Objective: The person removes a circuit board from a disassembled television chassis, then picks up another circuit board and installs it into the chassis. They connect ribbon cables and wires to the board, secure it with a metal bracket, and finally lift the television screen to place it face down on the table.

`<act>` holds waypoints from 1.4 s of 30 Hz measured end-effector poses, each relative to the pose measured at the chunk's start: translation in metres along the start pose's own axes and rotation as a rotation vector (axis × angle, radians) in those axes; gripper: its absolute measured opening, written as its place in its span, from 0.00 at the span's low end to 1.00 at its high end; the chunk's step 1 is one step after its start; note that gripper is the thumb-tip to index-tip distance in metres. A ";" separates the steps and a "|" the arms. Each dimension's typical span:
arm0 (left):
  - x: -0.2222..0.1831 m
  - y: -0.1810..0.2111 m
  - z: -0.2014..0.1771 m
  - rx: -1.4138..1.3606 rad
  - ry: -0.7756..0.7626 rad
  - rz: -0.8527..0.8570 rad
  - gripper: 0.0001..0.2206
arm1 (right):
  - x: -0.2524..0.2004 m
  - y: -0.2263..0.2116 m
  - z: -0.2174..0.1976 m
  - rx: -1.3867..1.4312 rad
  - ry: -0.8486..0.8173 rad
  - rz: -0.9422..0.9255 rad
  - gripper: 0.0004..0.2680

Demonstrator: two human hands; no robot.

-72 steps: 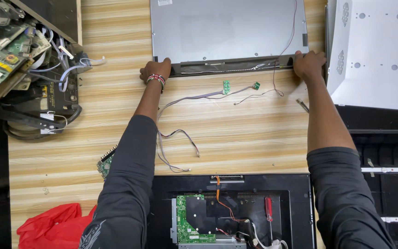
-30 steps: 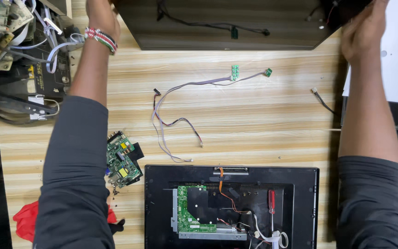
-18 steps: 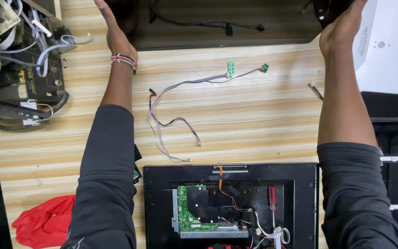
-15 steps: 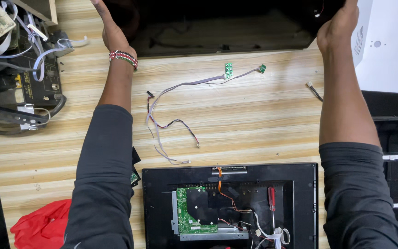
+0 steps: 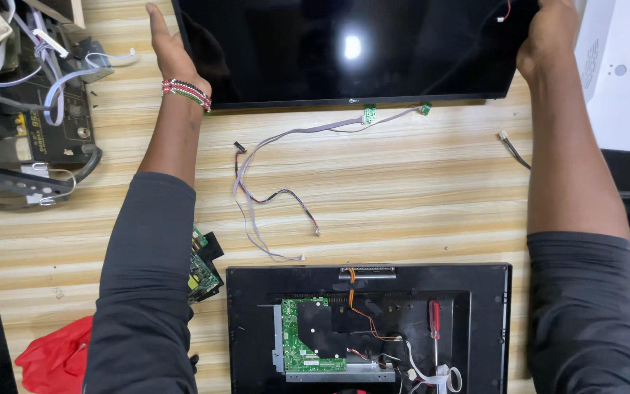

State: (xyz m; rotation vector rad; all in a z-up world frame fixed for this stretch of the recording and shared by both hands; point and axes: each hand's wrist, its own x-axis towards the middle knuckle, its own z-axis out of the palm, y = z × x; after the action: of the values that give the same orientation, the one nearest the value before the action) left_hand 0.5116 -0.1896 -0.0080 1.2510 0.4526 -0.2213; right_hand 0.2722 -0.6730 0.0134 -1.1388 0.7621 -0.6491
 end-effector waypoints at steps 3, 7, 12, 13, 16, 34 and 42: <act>-0.015 0.010 0.004 -0.094 -0.027 -0.090 0.50 | -0.007 -0.005 0.015 -0.028 0.071 0.075 0.03; -0.038 0.023 0.009 -0.196 -0.106 -0.187 0.41 | -0.002 0.001 0.010 -0.036 0.098 0.085 0.07; -0.039 0.025 0.007 -0.209 -0.124 -0.184 0.36 | -0.011 -0.004 0.013 -0.078 0.018 0.061 0.06; -0.043 0.027 0.009 -0.187 -0.087 -0.154 0.36 | -0.014 -0.006 0.013 -0.091 0.018 0.051 0.06; -0.047 0.032 0.011 -0.177 -0.118 -0.152 0.35 | -0.015 -0.005 0.020 -0.095 0.069 0.091 0.06; -0.039 0.030 0.010 -0.170 -0.202 -0.152 0.37 | -0.005 0.008 0.004 -0.165 -0.037 0.010 0.18; -0.034 0.017 0.002 -0.194 -0.119 -0.056 0.30 | 0.010 0.015 -0.002 -0.013 0.086 -0.011 0.08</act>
State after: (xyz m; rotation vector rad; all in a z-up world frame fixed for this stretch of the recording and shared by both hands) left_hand 0.4883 -0.1889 0.0221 1.0305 0.3974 -0.2911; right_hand 0.2772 -0.6774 -0.0039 -1.1338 0.8348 -0.7073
